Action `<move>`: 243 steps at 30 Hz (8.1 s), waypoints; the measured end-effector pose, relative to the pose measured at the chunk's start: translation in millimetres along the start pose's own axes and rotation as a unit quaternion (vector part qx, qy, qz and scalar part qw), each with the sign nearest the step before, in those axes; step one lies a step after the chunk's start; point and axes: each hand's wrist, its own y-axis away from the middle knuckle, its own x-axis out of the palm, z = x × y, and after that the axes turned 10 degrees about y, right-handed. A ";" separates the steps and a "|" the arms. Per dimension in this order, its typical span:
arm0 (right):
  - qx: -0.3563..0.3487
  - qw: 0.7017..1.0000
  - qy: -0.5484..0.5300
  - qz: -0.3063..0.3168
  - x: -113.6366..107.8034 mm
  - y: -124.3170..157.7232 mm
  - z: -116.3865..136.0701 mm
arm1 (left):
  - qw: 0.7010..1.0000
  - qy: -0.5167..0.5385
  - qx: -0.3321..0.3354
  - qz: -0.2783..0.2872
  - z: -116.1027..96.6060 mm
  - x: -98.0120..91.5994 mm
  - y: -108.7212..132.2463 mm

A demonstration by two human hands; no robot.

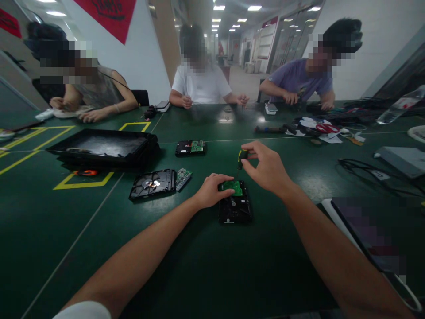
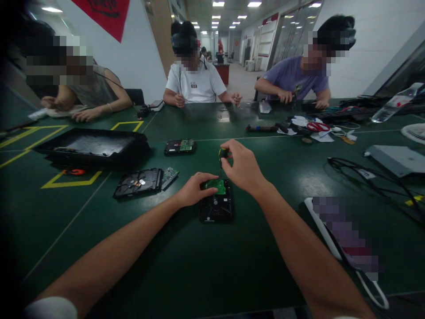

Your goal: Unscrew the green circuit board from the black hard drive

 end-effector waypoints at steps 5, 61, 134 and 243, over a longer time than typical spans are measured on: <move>-0.021 1.000 0.020 0.012 0.3 -0.1 -4.0 | 1.000 -0.001 -0.006 0.003 -0.1 -0.1 0.2; 0.025 0.996 0.079 -0.014 -1.5 -0.8 -2.4 | 1.000 0.001 -0.004 0.006 0.6 -0.7 0.0; 0.002 0.998 0.059 0.032 -3.8 -0.1 8.1 | 1.000 -0.006 0.009 -0.003 3.6 -2.0 1.8; 0.032 0.999 0.041 0.015 -1.4 -0.2 -0.3 | 1.000 -0.003 0.003 -0.004 2.3 -0.7 1.5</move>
